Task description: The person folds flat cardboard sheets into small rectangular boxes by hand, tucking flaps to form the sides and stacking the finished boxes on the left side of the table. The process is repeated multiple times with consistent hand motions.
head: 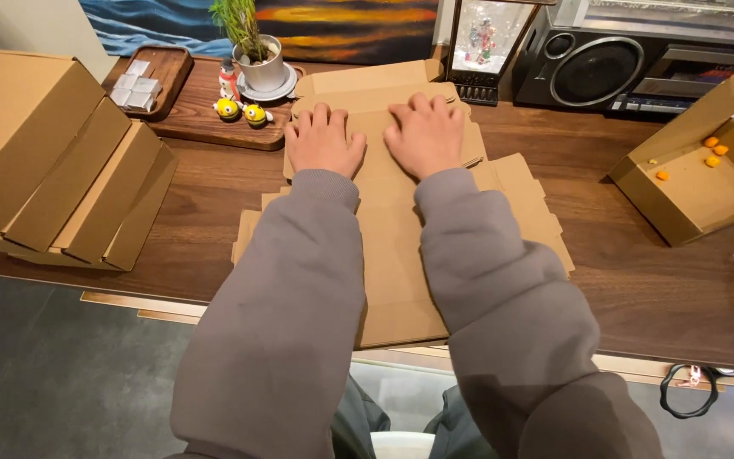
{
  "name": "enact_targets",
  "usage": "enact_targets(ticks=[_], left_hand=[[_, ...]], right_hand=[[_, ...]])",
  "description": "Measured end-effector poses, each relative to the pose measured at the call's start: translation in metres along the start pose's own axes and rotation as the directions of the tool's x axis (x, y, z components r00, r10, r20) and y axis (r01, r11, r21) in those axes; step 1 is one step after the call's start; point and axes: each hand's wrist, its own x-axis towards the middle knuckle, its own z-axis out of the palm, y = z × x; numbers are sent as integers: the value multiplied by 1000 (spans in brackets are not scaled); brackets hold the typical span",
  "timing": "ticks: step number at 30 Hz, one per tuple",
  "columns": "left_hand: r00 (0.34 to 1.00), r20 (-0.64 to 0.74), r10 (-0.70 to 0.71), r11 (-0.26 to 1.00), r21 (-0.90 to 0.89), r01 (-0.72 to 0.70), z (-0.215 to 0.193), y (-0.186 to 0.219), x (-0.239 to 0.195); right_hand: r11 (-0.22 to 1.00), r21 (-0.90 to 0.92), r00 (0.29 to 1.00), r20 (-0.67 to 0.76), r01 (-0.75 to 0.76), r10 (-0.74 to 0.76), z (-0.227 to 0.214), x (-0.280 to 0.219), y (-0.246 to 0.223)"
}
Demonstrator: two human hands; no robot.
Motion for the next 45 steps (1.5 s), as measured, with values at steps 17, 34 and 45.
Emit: enact_targets(ticks=[17, 34, 45], left_hand=[[998, -38, -54, 998, -34, 52, 22, -34, 8], [999, 51, -6, 1000, -4, 6, -10, -30, 3], [998, 12, -66, 991, 119, 64, 1, -32, 30]], right_hand=[[999, 26, 1000, -19, -23, 23, -1, -5, 45], [998, 55, 995, 90, -41, 36, -13, 0, 40], [995, -101, 1000, 20, -7, 9, -5, 21, 45]])
